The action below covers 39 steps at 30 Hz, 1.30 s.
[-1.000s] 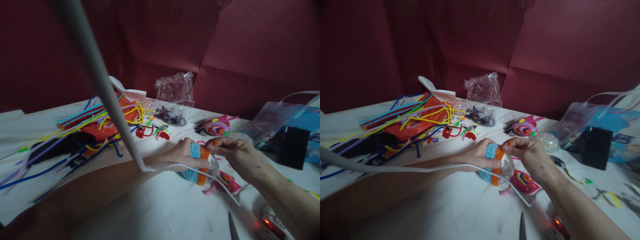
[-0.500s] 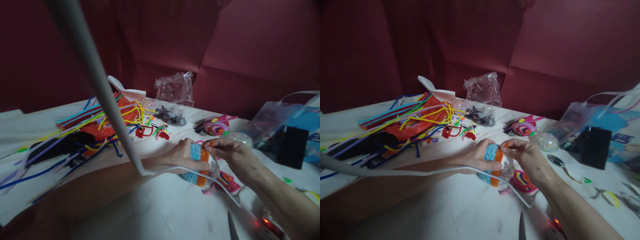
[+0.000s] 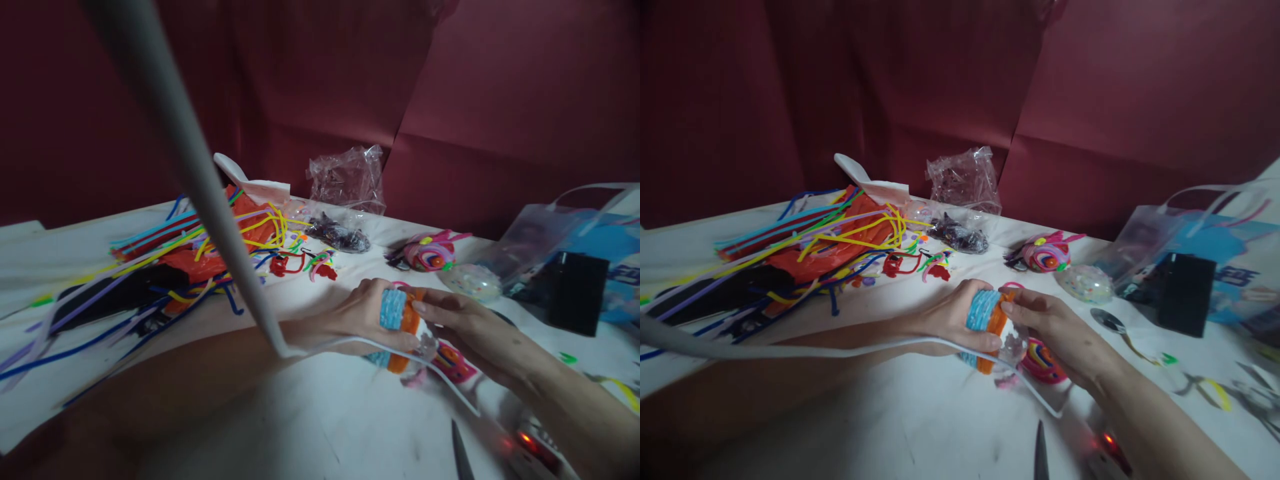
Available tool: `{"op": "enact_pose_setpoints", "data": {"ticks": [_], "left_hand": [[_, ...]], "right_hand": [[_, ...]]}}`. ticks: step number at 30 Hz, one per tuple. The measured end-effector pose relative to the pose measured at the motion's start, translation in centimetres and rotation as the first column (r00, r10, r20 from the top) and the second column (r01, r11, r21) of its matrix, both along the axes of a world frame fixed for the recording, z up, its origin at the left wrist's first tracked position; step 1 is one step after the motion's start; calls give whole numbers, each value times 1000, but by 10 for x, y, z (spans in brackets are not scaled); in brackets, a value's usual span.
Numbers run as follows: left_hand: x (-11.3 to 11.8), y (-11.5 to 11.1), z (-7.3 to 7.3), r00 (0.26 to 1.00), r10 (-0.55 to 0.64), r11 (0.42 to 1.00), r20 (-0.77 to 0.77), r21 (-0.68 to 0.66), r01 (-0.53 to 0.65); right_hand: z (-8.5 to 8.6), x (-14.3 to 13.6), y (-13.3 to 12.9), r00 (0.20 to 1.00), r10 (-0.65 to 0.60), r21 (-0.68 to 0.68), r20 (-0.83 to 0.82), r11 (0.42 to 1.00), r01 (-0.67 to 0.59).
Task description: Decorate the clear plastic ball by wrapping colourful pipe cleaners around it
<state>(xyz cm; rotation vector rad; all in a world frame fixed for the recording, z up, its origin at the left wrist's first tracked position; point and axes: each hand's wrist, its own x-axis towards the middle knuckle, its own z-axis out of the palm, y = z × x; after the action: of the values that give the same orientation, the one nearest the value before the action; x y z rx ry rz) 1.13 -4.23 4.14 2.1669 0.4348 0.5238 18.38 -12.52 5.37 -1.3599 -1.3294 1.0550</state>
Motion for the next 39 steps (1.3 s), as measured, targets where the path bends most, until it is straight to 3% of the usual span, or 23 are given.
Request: {"op": "enact_pose_setpoints", "data": {"ticks": [3, 7, 12, 16, 28, 34, 39], "left_hand": [[2, -1, -7, 997, 24, 992, 73, 118, -32], [2, -4, -8, 997, 10, 992, 77, 128, -20], [-3, -10, -1, 996, 84, 995, -23, 57, -82], [-1, -11, -7, 996, 87, 995, 11, 43, -87], [8, -24, -23, 970, 83, 972, 227, 194, -129], [6, -30, -24, 960, 34, 952, 278, 284, -116], [6, -33, -27, 964, 27, 945, 266, 307, -111]], "right_hand": [[0, 1, -3, 992, 90, -1, -85, 996, -90], [-3, 4, -5, 987, 123, 48, -105, 992, -118], [-2, 1, -6, 995, 98, 51, -15, 994, -98], [-2, 0, -9, 997, 67, 68, 27, 995, -69], [-7, 10, -24, 993, 122, 53, 8, 991, -122], [-7, 10, -29, 992, 88, 108, 87, 989, -97], [-10, 9, -34, 988, 92, 71, 125, 992, -101]]}}
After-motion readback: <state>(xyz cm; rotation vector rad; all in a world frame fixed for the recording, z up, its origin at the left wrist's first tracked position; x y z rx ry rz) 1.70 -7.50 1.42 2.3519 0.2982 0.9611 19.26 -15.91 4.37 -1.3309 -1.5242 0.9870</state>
